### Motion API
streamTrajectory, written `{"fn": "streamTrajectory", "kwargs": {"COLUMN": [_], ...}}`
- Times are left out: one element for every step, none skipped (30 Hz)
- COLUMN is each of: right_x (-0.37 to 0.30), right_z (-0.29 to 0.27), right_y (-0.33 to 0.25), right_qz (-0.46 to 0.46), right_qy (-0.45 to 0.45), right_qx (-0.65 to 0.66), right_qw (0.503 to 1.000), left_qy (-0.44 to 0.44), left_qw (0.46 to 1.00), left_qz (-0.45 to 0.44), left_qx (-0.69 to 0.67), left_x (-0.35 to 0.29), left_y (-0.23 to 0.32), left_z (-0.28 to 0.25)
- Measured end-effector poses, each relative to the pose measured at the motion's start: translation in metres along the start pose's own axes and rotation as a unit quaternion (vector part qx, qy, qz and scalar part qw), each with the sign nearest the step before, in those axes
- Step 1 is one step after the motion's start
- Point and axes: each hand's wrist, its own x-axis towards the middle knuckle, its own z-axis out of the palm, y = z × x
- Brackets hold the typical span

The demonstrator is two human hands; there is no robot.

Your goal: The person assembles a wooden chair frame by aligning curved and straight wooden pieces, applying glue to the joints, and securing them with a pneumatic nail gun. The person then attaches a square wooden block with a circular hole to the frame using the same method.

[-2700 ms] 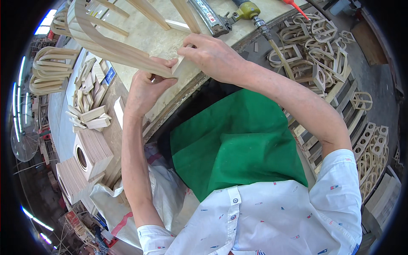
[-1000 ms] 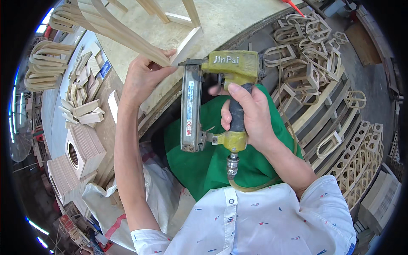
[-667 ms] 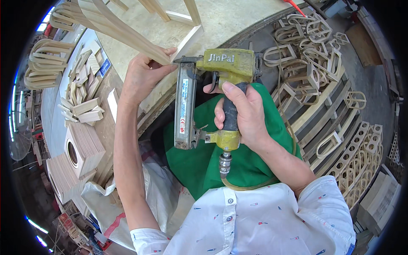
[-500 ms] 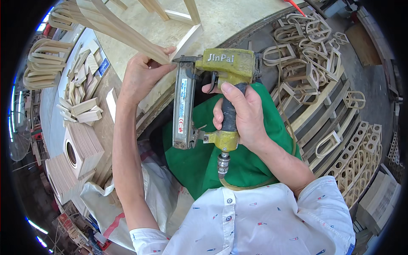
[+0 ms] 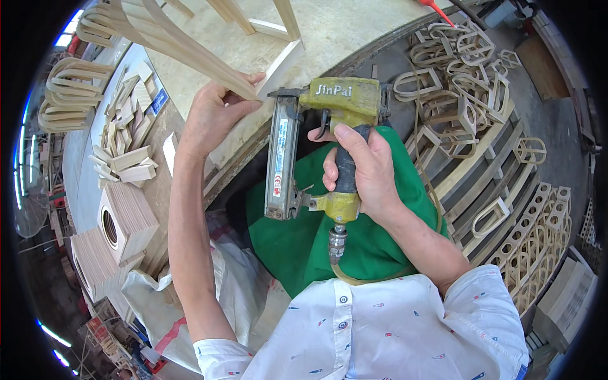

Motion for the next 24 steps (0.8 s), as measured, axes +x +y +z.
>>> {"fn": "streamTrajectory", "kwargs": {"right_x": [0.0006,0.0015,0.0023,0.0022,0.0020,0.0018,0.0018,0.0019,0.0020,0.0020,0.0021,0.0020,0.0018,0.0015,0.0016,0.0016,0.0015,0.0020,0.0021,0.0017,0.0035,0.0043,0.0040,0.0046], "right_z": [-0.0010,-0.0017,-0.0017,-0.0012,-0.0003,0.0002,0.0004,0.0005,0.0004,0.0002,0.0001,0.0002,0.0000,-0.0002,-0.0002,-0.0002,-0.0005,0.0002,0.0002,-0.0008,-0.0006,-0.0008,-0.0016,-0.0034], "right_y": [0.0011,0.0024,0.0031,0.0030,0.0025,0.0021,0.0020,0.0019,0.0020,0.0023,0.0027,0.0028,0.0028,0.0028,0.0029,0.0030,0.0031,0.0023,0.0019,0.0022,0.0003,-0.0017,-0.0038,-0.0052], "right_qz": [0.000,0.000,0.001,0.002,0.004,0.006,0.007,0.008,0.008,0.007,0.006,0.005,0.008,0.011,0.014,0.014,0.014,0.011,0.014,0.018,0.015,0.016,0.018,0.017], "right_qy": [0.000,0.001,0.000,0.000,0.000,0.000,0.000,0.000,0.001,0.002,0.003,0.003,0.003,0.003,0.003,0.005,0.006,0.005,0.005,0.005,0.002,-0.002,-0.005,-0.007], "right_qx": [0.004,0.008,0.011,0.008,0.006,0.002,0.001,0.001,0.001,0.002,0.003,0.004,0.000,-0.004,-0.007,-0.012,-0.017,-0.021,-0.019,-0.017,-0.014,-0.008,-0.002,0.006], "right_qw": [1.000,1.000,1.000,1.000,1.000,1.000,1.000,1.000,1.000,1.000,1.000,1.000,1.000,1.000,1.000,1.000,1.000,1.000,1.000,1.000,1.000,1.000,1.000,1.000], "left_qy": [-0.002,-0.004,-0.004,-0.004,-0.004,-0.004,-0.003,-0.002,-0.002,-0.002,-0.003,-0.003,0.002,0.008,0.013,0.014,0.015,0.018,0.013,0.008,0.005,0.004,0.004,0.000], "left_qw": [1.000,1.000,1.000,1.000,1.000,1.000,1.000,1.000,1.000,1.000,1.000,1.000,1.000,1.000,1.000,1.000,1.000,0.999,1.000,1.000,1.000,1.000,0.999,0.997], "left_qz": [0.000,0.000,-0.001,0.000,0.001,0.001,-0.004,-0.010,-0.015,-0.009,-0.004,0.001,0.007,0.013,0.018,0.021,0.023,0.027,0.010,-0.005,-0.016,-0.015,-0.014,-0.012], "left_qx": [-0.001,-0.001,-0.002,-0.003,-0.003,-0.005,-0.003,0.000,0.003,-0.002,-0.007,-0.012,-0.012,-0.011,-0.010,-0.004,0.003,0.012,0.008,0.004,0.004,0.027,0.050,0.074], "left_x": [-0.0002,-0.0003,-0.0002,-0.0001,0.0000,-0.0004,-0.0009,-0.0012,-0.0012,-0.0010,-0.0006,-0.0008,-0.0011,-0.0015,-0.0015,-0.0012,-0.0010,-0.0006,-0.0011,-0.0025,-0.0011,-0.0008,-0.0015,-0.0005], "left_y": [0.0003,0.0009,0.0012,0.0011,0.0010,0.0003,0.0006,0.0017,0.0023,0.0025,0.0025,0.0021,0.0002,-0.0028,-0.0046,-0.0043,-0.0032,-0.0007,0.0003,0.0002,0.0028,0.0026,0.0000,-0.0002], "left_z": [-0.0001,-0.0003,-0.0006,-0.0006,-0.0006,-0.0001,0.0002,0.0004,0.0009,0.0013,0.0018,0.0022,0.0025,0.0028,0.0028,0.0032,0.0038,0.0028,0.0024,0.0030,0.0012,-0.0003,-0.0016,-0.0023]}}
